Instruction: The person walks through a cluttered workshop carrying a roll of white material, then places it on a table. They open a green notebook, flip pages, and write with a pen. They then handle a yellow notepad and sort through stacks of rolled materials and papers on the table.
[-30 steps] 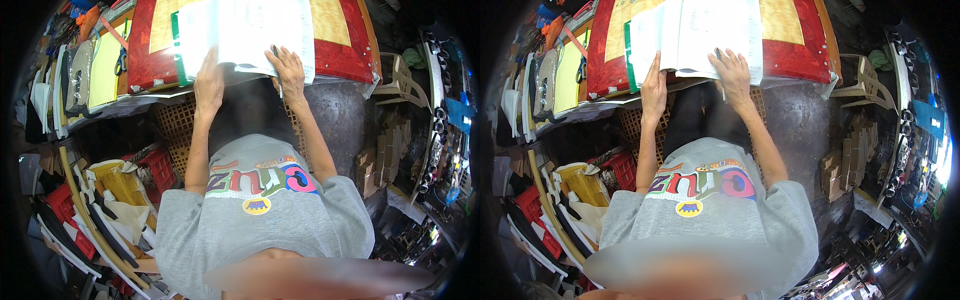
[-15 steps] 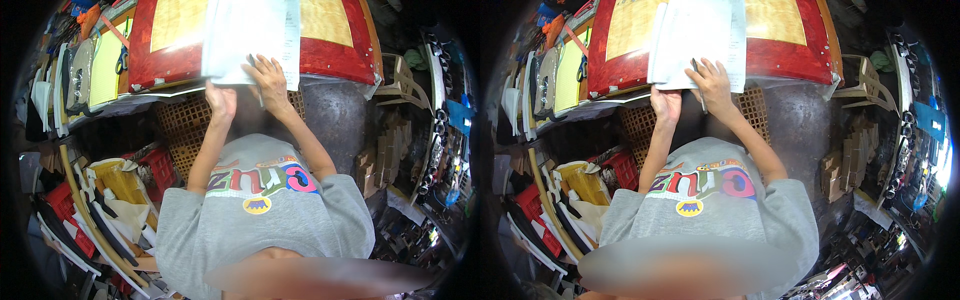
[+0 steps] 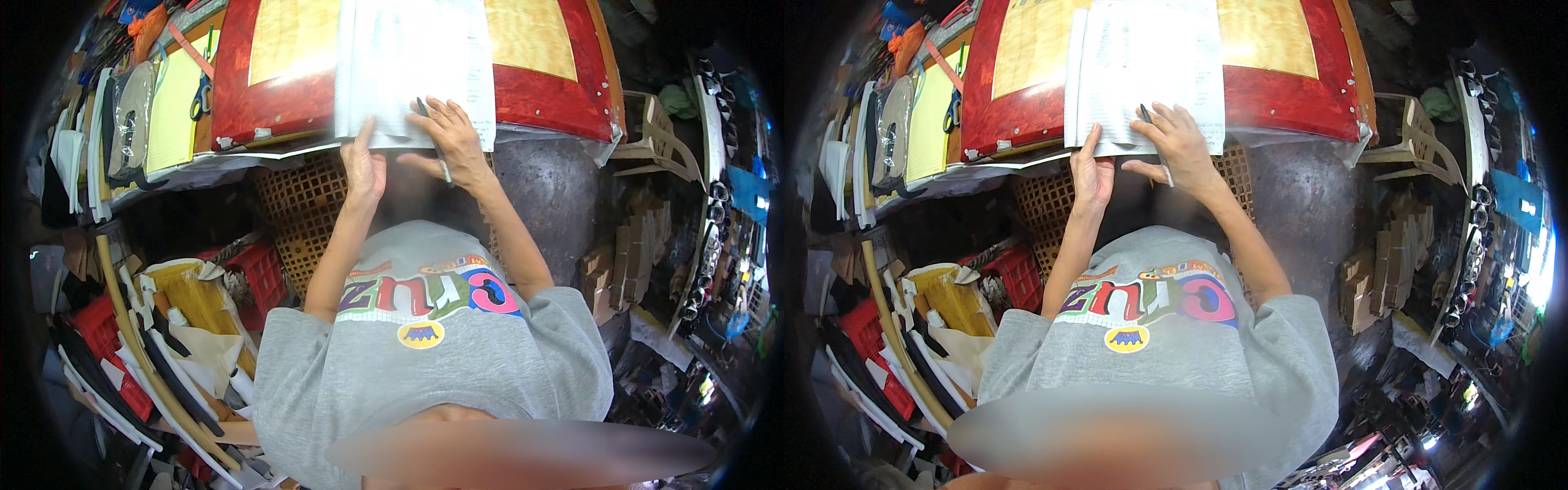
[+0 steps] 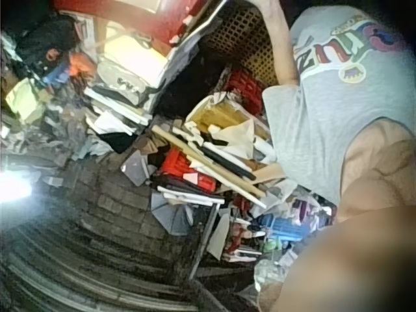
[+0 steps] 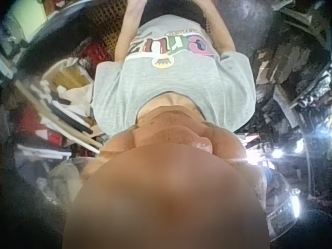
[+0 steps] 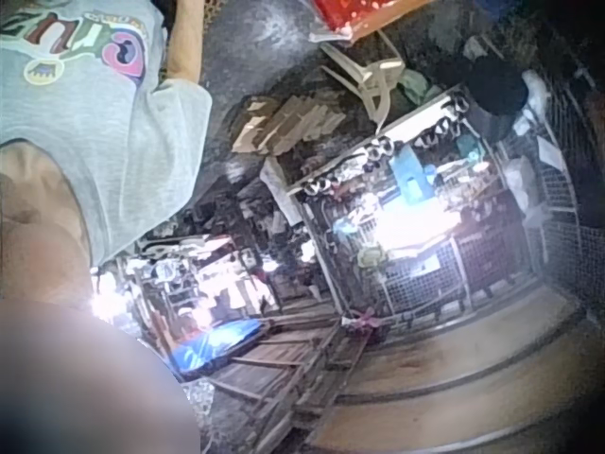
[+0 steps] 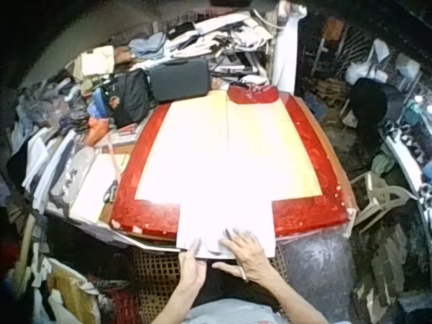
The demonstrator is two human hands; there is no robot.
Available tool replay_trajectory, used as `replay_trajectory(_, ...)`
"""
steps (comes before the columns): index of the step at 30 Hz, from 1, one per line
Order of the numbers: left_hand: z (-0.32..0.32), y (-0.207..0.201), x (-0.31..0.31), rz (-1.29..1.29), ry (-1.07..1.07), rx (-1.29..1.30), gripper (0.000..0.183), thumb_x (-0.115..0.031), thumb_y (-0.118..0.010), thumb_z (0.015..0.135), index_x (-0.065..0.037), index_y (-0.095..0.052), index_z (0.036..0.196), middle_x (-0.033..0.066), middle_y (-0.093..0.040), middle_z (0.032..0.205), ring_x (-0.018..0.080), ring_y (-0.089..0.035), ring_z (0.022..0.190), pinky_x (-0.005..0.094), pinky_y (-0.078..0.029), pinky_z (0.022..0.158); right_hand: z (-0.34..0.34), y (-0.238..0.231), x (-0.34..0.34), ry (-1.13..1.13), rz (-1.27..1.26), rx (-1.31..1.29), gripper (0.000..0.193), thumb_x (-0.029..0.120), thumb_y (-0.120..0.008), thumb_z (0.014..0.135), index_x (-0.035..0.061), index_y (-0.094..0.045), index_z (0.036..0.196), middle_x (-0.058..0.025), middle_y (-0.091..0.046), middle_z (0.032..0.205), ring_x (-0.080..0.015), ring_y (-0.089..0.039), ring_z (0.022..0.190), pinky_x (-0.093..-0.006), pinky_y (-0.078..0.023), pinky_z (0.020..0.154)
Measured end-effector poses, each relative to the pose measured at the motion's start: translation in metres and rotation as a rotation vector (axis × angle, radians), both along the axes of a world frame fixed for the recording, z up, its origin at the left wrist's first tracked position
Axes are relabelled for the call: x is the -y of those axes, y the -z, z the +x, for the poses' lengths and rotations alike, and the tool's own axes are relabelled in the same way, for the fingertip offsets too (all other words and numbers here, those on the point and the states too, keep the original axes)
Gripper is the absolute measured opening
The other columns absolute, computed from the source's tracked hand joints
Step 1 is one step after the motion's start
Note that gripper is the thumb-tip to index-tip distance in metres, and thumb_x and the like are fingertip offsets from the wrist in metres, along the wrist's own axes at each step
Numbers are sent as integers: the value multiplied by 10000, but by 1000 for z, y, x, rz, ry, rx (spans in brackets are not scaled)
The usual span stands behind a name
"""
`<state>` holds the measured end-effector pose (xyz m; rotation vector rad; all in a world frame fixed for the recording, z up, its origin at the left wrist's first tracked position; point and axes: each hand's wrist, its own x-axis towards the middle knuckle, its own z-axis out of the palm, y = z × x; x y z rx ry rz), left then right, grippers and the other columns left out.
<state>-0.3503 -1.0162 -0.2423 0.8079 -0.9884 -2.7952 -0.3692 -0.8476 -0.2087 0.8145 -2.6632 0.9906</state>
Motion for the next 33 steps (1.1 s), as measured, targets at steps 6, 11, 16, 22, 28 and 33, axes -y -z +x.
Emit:
replay_trajectory(6,4,2,3,-179,10,-159,451,-68,-705,878,-4,-527,1287,83,-596,1249,163,-587,1113,315,-469,969,-24,-10,-36,230,-213,36,374,235,-740,865,70,-633,1183,-160,-646,1239,-287,-614,1171,-402,-503,961)
replay_trajectory(11,3,-9,1,-53,39,-154,478,-185,-646,939,-35,-462,1353,89,-562,1287,171,-587,1125,326,-487,958,-53,8,-36,339,-171,-113,471,383,-795,777,75,-673,1112,-132,-675,1191,-353,-558,1221,-494,-376,1079)
replay_trajectory(16,2,-15,1,64,124,-196,486,-384,-539,1001,-61,-447,1353,74,-578,1231,159,-604,1088,348,-548,869,-59,30,-28,316,41,-210,501,428,-787,765,84,-677,1113,-148,-668,1189,-358,-537,1242,-524,-330,1096)
replay_trajectory(22,-3,11,-2,-204,83,-107,397,-331,-568,997,-58,-509,1279,60,-618,1139,118,-638,983,291,-581,749,-58,32,-35,329,-81,-133,517,342,-826,745,67,-657,1148,-171,-641,1242,-343,-542,1246,-494,-380,1076)
replay_trajectory(28,-3,21,-1,-226,79,-169,330,-169,-634,957,-59,-536,1252,56,-634,1112,121,-645,972,278,-582,757,-56,19,-44,344,-228,-17,502,238,-830,762,48,-636,1184,-182,-643,1234,-312,-607,1174,-409,-505,974)
replay_trajectory(33,-1,11,-1,-204,91,-150,374,-67,-686,897,-48,-548,1245,71,-625,1165,145,-642,1012,303,-578,822,-55,22,-40,357,-231,-40,367,177,-777,816,29,-659,1131,-182,-659,1195,-316,-617,1153,-409,-500,969)
